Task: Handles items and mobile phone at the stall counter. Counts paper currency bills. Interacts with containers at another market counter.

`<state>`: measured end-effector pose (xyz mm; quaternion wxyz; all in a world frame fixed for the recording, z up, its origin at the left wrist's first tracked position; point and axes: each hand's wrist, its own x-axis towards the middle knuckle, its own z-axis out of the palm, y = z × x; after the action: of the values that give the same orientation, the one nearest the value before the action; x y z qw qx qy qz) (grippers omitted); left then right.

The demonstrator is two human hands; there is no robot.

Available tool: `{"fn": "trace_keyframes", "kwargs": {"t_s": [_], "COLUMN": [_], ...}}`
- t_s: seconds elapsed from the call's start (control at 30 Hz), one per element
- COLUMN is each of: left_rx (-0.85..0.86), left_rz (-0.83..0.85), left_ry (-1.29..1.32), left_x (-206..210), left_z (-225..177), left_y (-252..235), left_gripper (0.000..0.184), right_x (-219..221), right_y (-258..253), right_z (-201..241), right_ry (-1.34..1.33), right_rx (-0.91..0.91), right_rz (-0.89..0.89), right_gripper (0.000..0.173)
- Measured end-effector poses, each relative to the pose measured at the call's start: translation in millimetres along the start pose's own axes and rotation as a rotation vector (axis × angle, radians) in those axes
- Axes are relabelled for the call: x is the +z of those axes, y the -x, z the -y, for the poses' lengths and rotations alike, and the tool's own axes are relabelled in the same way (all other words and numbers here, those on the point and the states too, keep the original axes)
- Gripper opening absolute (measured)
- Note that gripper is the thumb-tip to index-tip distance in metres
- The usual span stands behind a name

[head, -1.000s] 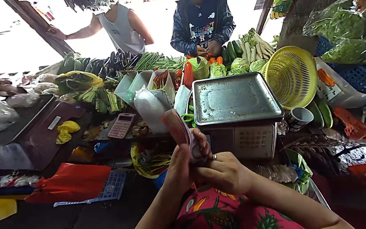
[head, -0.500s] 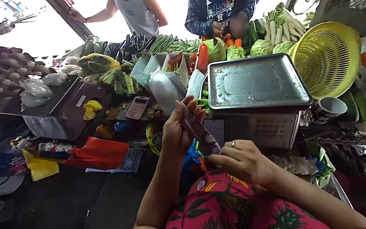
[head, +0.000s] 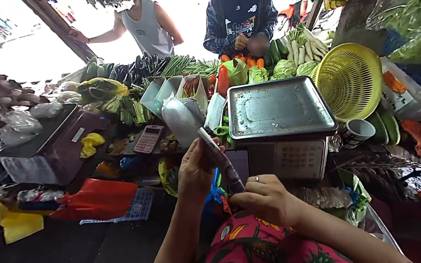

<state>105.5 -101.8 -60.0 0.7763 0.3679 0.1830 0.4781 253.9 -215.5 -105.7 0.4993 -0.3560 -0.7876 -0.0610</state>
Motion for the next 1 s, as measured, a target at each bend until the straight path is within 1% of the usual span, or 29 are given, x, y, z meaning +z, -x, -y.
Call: {"fn": "trace_keyframes", "kwargs": {"t_s": [0.03,0.07,0.1,0.13,0.17,0.23,0.3,0.33,0.43,0.47,0.5,0.57,0.63,0.7,0.77,0.8,0.9,1.0], "left_rx": [0.001,-0.012,-0.033,-0.046,-0.049,-0.015,0.042,0.065,0.081,0.060,0.027,-0.044,-0.056,-0.006,0.042,0.053,0.103,0.283], "left_rz": [0.114,0.250,0.372,0.452,0.455,0.330,0.276,0.298,0.519,0.559,0.573,0.546,0.485,0.438,0.443,0.438,0.416,0.459], "left_ry": [0.018,0.041,0.058,0.063,0.074,0.116,0.191,0.243,0.416,0.477,0.538,0.624,0.599,0.509,0.424,0.397,0.333,0.176], "left_x": [-4,-7,-8,-9,-8,-4,-5,-7,-11,-10,-9,-3,4,9,12,14,17,9], "left_z": [1,3,8,13,19,27,29,28,25,26,27,28,29,32,35,37,39,43], "left_y": [2,4,6,9,13,16,15,14,10,9,8,7,8,11,15,18,25,25], "left_gripper": [0.036,0.040,0.051,0.056,0.055,0.042,0.030,0.027,0.023,0.022,0.022,0.024,0.025,0.029,0.030,0.030,0.027,0.035], "right_x": [2,4,5,7,9,13,17,18,16,15,15,14,12,10,8,7,6,7], "right_y": [1,1,0,0,-1,-1,0,0,2,1,1,-1,-2,-3,-3,-2,-2,-2], "right_z": [0,-1,-1,-2,-3,-4,-4,-5,-7,-7,-7,-7,-6,-8,-10,-11,-10,-3], "right_ry": [-0.021,-0.034,-0.041,-0.040,-0.036,-0.050,-0.097,-0.132,-0.264,-0.304,-0.331,-0.321,-0.231,-0.127,-0.064,-0.055,-0.112,-0.258], "right_rx": [0.022,0.041,0.054,0.059,0.061,0.076,0.089,0.089,0.082,0.082,0.082,0.077,0.080,0.141,0.227,0.245,0.233,0.247], "right_rz": [-0.042,-0.075,-0.091,-0.089,-0.073,-0.016,0.020,0.032,0.041,0.035,0.024,-0.017,-0.088,-0.151,-0.161,-0.180,-0.232,-0.300], "right_gripper": [0.017,0.017,0.017,0.016,0.016,0.017,0.020,0.023,0.026,0.027,0.028,0.027,0.026,0.031,0.039,0.038,0.032,0.026]}}
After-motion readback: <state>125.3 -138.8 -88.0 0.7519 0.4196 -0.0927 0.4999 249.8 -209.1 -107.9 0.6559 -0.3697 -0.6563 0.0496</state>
